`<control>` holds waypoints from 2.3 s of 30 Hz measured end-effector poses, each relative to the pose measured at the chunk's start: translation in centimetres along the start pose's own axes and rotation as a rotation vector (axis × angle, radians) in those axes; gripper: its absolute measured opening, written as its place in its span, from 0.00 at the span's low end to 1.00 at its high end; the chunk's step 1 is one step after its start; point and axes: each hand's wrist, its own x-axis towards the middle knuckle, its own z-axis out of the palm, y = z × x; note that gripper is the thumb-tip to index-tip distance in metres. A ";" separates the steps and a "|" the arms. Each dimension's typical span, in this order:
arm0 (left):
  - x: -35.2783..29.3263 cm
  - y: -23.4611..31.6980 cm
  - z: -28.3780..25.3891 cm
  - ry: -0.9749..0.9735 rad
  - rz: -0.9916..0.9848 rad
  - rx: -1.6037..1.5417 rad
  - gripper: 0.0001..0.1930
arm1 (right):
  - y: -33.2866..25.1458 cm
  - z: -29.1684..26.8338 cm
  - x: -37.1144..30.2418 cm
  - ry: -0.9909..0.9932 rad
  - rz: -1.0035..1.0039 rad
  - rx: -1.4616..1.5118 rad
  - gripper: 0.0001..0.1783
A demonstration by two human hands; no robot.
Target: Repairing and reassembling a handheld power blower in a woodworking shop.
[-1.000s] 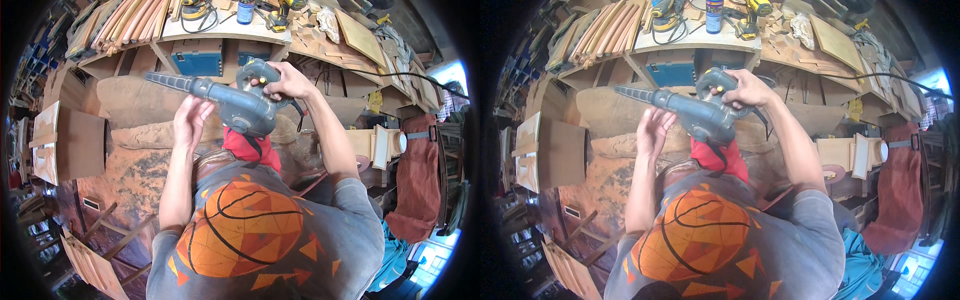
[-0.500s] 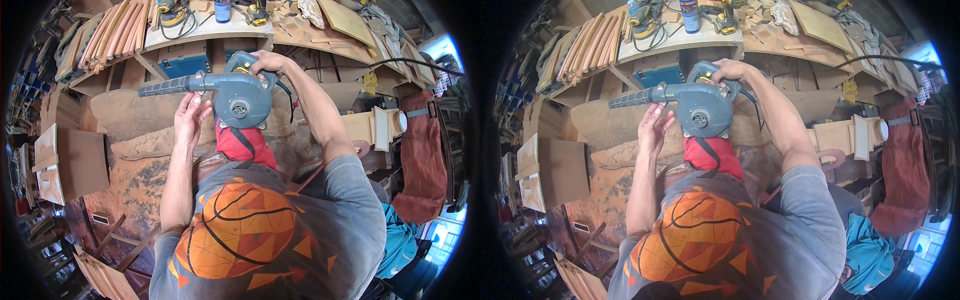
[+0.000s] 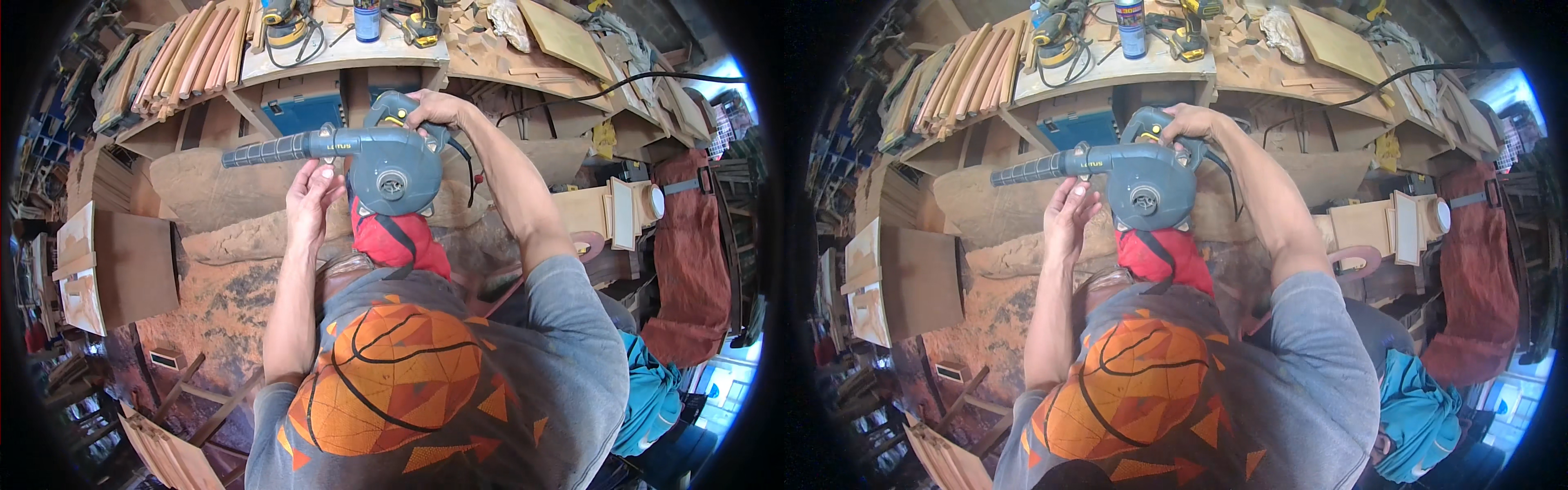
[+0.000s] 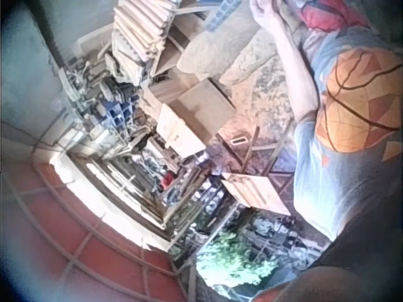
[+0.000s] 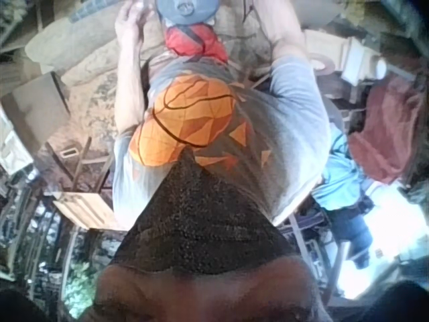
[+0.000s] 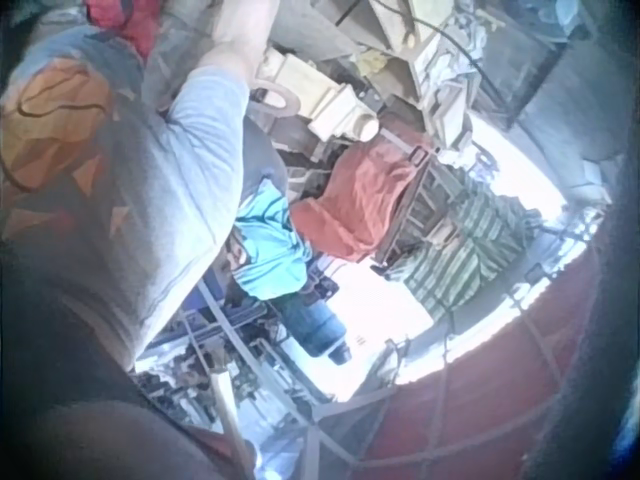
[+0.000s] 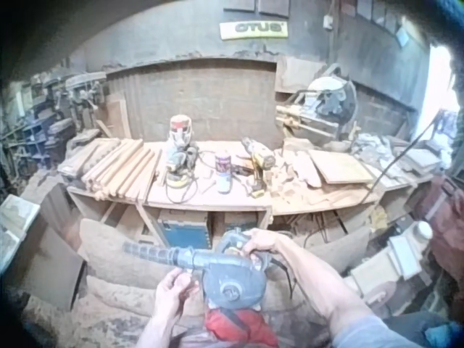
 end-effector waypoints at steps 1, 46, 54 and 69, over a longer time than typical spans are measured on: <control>0.0 0.0 -0.1 0.011 0.011 0.022 0.32 | -0.2 0.0 0.0 0.012 0.002 -0.006 0.24; 3.1 3.1 -4.3 -0.175 0.632 1.678 0.18 | -4.6 4.2 -2.6 -0.027 -0.016 -0.365 0.25; 1.0 3.1 -4.8 -0.172 0.623 1.644 0.19 | -3.3 5.4 -3.3 -0.030 -0.047 -0.369 0.23; 2.9 5.4 -0.7 -0.278 0.431 1.679 0.25 | -1.5 0.7 -0.4 0.311 -0.166 -0.614 0.40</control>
